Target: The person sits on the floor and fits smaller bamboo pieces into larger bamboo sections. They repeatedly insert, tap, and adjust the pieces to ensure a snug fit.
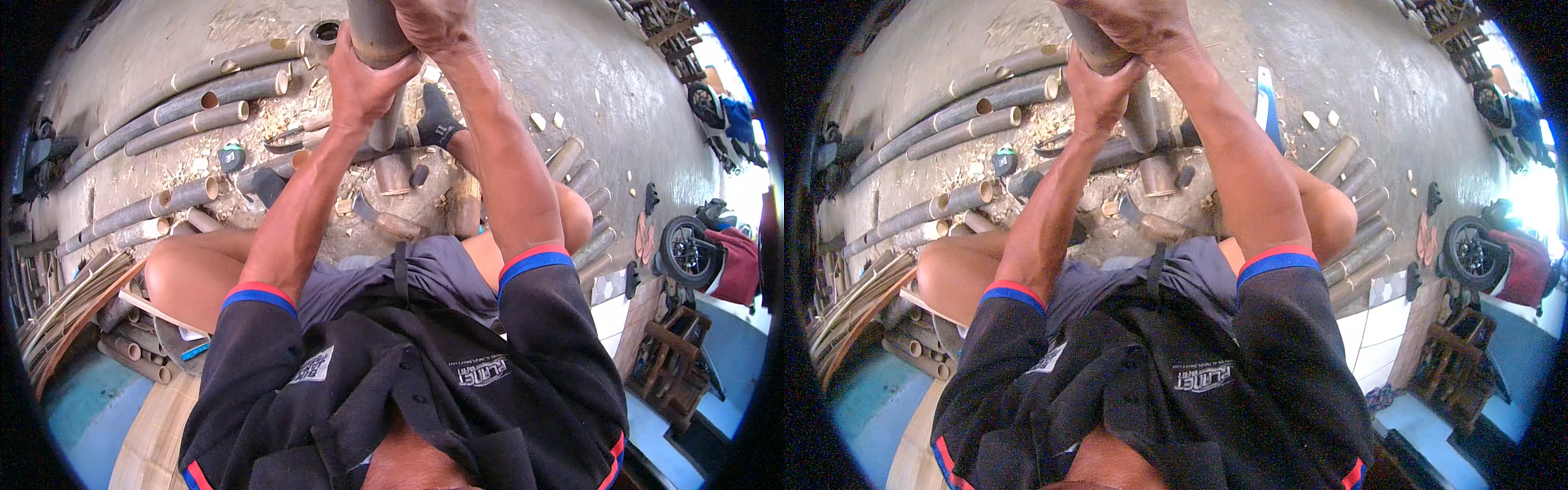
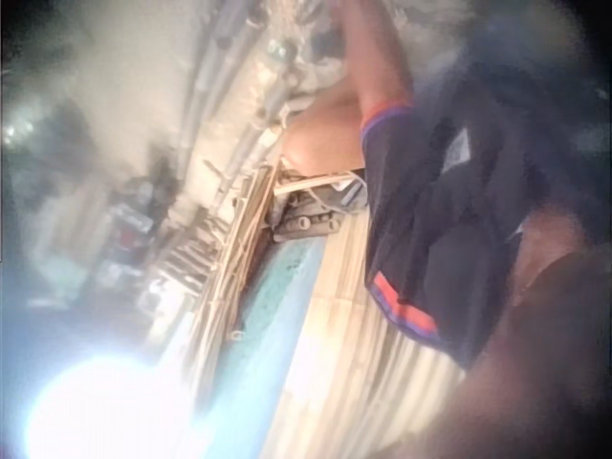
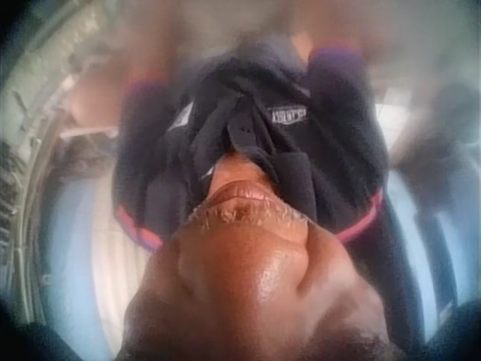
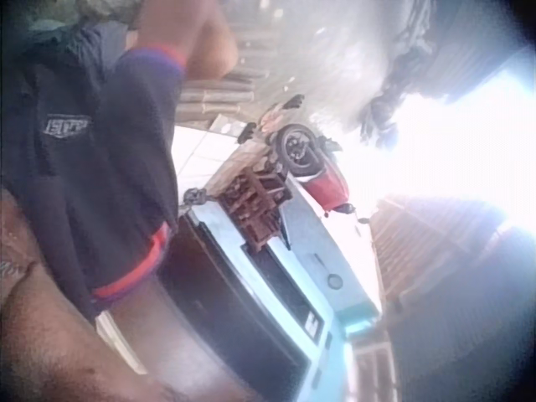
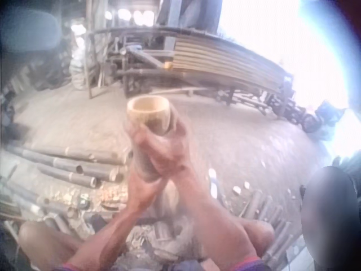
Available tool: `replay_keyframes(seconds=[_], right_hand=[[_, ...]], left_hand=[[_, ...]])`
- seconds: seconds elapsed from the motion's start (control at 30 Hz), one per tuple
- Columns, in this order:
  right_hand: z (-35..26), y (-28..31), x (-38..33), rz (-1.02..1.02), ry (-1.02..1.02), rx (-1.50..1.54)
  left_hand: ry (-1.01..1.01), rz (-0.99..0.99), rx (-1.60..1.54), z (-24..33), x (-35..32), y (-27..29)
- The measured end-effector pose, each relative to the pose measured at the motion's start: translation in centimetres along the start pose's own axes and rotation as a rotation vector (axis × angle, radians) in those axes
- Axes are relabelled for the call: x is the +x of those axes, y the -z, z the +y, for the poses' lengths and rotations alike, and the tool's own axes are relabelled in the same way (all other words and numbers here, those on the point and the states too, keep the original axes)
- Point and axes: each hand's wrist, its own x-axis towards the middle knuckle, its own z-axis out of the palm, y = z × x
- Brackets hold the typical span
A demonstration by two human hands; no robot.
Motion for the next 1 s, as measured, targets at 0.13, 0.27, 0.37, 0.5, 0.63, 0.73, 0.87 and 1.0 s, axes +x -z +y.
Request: replay_keyframes(seconds=[0.13,0.27,0.37,0.5,0.63,0.73,0.87,1.0], right_hand=[[0.6,0.7,-0.6,-0.066,0.056,0.025],[-1.0,0.8,-0.6,-0.035,-0.098,-0.017],[-3.4,1.5,-2.2,-0.005,-0.042,-0.332],[-3.8,17.4,-4.5,-0.316,-0.378,-0.636],[0.1,30.6,-15.8,0.071,-1.108,-0.756],[4.8,32.1,-26.5,0.151,-1.436,-0.773],[8.7,25.7,-35.6,-0.001,-1.488,-0.867],[9.9,22.0,-40.1,-0.054,-1.471,-0.937]], left_hand=[[-0.011,0.066,-0.024,0.5,-0.9,-0.7],[0.031,0.016,-0.027,0.6,-0.6,-0.6],[0.028,0.0,-0.039,-0.3,-0.5,0.2],[0.04,-0.016,-0.03,1.5,-0.8,0.7],[-0.07,0.137,-0.009,3.5,0.7,-1.1],[-0.008,0.096,0.084,3.7,2.6,-1.3],[-0.037,0.108,0.235,-0.4,6.8,0.9],[-0.099,0.171,0.123,-1.1,7.8,1.2]])
